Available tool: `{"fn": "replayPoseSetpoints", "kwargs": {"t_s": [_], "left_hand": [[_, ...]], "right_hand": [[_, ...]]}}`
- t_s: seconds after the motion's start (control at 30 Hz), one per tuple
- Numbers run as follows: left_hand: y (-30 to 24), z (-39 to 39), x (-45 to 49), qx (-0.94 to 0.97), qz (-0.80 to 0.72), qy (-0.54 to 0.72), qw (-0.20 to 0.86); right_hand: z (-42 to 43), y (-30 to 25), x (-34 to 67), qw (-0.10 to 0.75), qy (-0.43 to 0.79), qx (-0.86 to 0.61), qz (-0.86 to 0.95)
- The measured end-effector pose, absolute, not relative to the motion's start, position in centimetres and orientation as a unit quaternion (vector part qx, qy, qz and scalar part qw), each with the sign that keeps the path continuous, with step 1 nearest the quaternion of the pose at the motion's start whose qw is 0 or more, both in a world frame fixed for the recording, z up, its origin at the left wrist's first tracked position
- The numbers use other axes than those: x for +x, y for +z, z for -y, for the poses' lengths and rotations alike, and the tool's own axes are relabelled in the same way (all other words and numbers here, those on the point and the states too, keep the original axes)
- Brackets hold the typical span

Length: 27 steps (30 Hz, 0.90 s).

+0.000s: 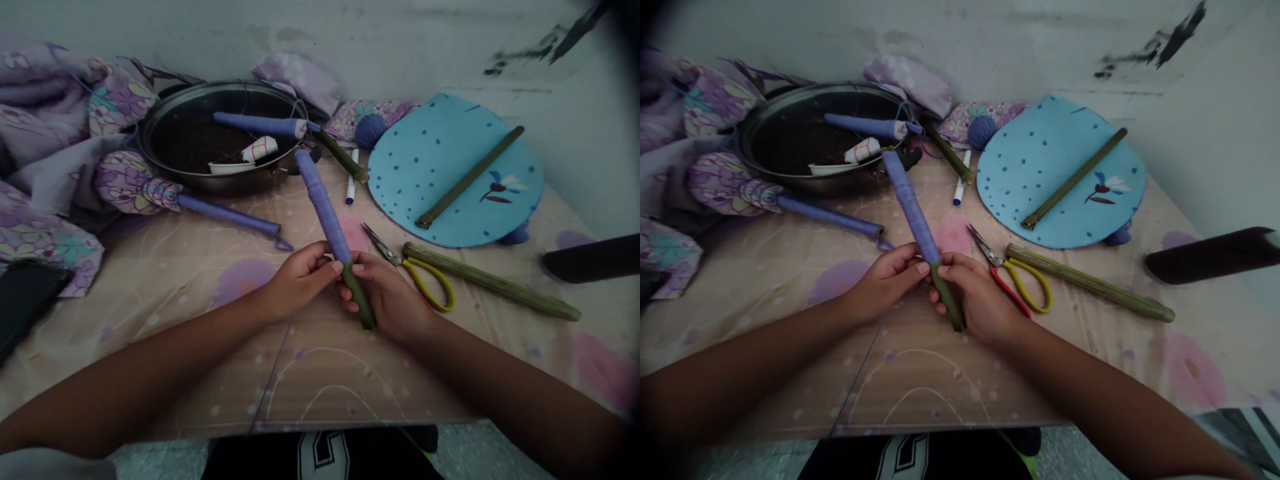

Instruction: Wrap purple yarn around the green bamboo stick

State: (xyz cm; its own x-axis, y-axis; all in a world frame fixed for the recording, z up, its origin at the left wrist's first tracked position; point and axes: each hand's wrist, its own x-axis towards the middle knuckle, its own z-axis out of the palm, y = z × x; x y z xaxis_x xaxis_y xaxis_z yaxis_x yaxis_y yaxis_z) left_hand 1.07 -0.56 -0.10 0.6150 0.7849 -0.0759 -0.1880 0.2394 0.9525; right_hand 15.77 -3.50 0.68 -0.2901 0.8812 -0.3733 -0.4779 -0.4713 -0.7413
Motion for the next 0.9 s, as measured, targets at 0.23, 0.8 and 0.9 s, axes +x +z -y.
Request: {"fn": "replayPoseSetpoints", "kwargs": {"t_s": [0.23, 0.8, 0.9], "left_hand": [[-0.64, 0.73, 0.98, 0.566, -0.286, 0.326, 0.701], [-0.48, 0.82, 0.98, 0.512, -0.24, 0.332, 0.755], [-0.44, 0.7, 0.81, 0.504, -0.233, 0.321, 0.767]], "right_hand": [[3.93, 0.84, 15.64, 0.436, 0.746, -0.436, 0.252], [3.82, 0.8, 16.04, 0.413, 0.761, -0.426, 0.264], [3.92, 0.72, 16.16, 0.397, 0.763, -0.421, 0.288]]}}
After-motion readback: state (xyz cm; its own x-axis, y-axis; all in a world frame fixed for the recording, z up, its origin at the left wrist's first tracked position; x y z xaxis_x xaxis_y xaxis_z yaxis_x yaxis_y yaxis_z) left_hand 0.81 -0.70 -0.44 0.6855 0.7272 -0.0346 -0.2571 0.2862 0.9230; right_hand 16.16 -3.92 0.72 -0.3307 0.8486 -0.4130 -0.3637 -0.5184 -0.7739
